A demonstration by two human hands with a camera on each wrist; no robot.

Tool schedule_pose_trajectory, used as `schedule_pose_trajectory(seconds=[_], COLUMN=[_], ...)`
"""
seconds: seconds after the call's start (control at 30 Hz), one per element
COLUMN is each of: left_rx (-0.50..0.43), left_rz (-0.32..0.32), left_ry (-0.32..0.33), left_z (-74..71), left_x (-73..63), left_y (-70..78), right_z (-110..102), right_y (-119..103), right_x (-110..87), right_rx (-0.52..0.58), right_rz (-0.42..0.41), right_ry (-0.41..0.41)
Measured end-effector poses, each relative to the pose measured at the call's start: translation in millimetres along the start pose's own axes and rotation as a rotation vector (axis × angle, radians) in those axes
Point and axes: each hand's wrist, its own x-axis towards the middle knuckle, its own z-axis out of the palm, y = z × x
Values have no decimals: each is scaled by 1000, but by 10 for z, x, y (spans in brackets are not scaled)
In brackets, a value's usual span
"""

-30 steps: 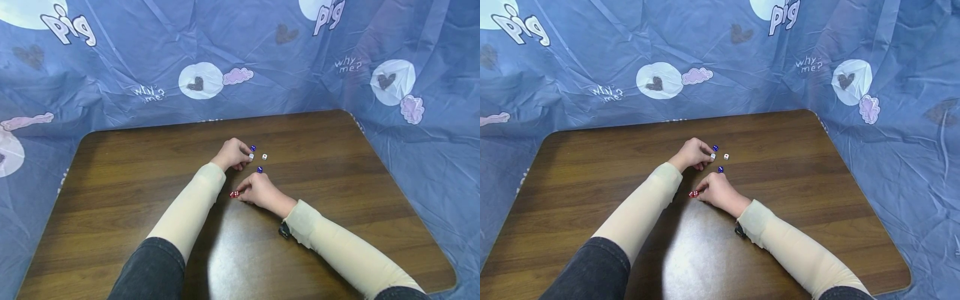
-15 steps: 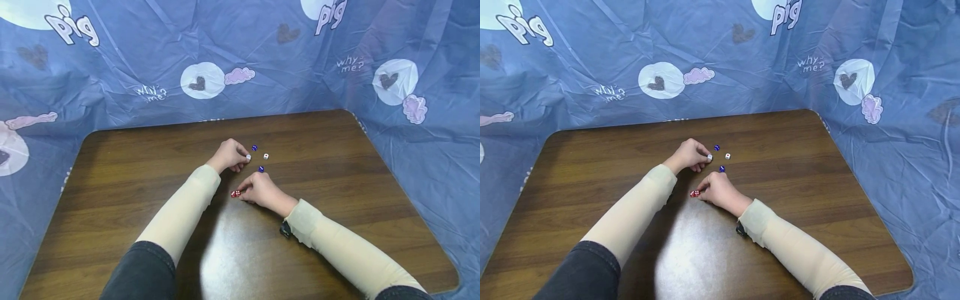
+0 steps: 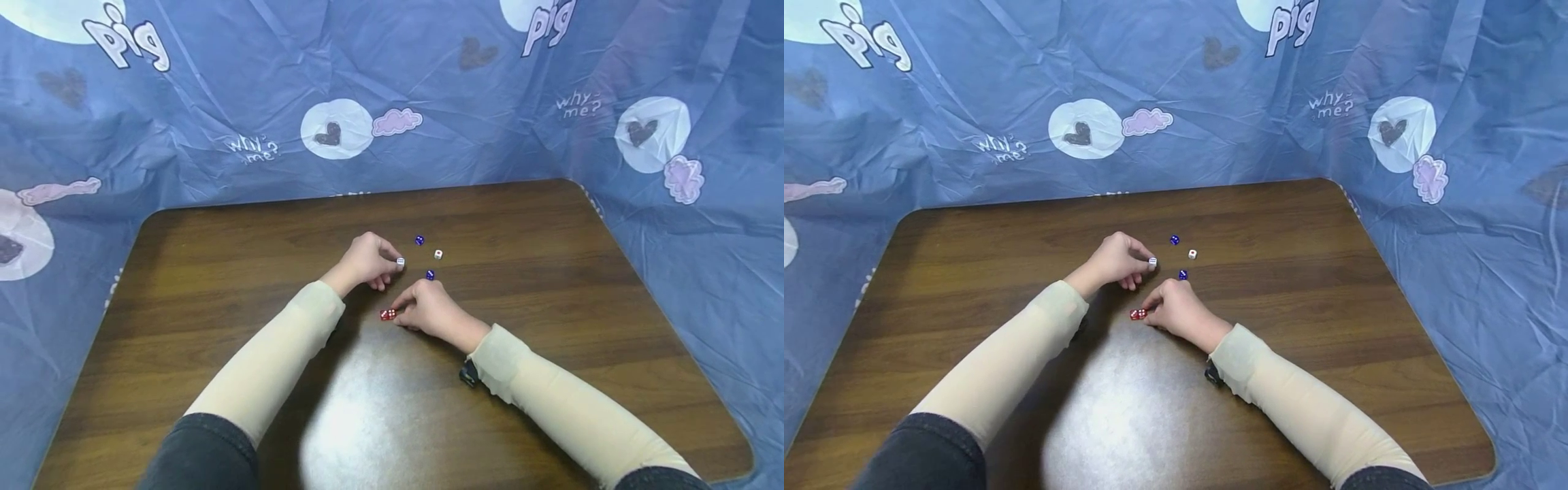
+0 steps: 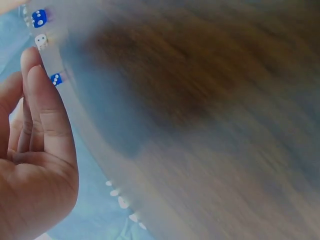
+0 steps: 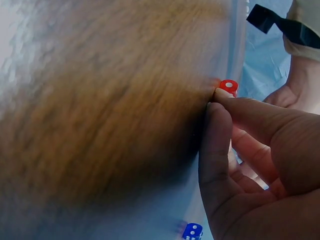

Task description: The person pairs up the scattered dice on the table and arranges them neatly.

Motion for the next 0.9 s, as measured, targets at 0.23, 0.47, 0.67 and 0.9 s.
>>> schedule_pose_trajectory(seconds=[0.23, 0.47, 0.67, 0.9], left_rx=[-9, -27, -40, -60], left_rz=[-20, -22, -48, -72], left_ry=[53, 67, 76, 68], left_z=[-32, -44, -18, 49], left_x=[-181, -393, -516, -593], left_y=[-32, -121, -214, -240], right_z=[8, 9, 9, 11], right_y=[7, -5, -4, -6], right_x=[1, -4, -4, -1], right_rx=[18, 33, 30, 13], right_rz=[8, 16, 23, 18], right_ry=[-6, -8, -10, -6])
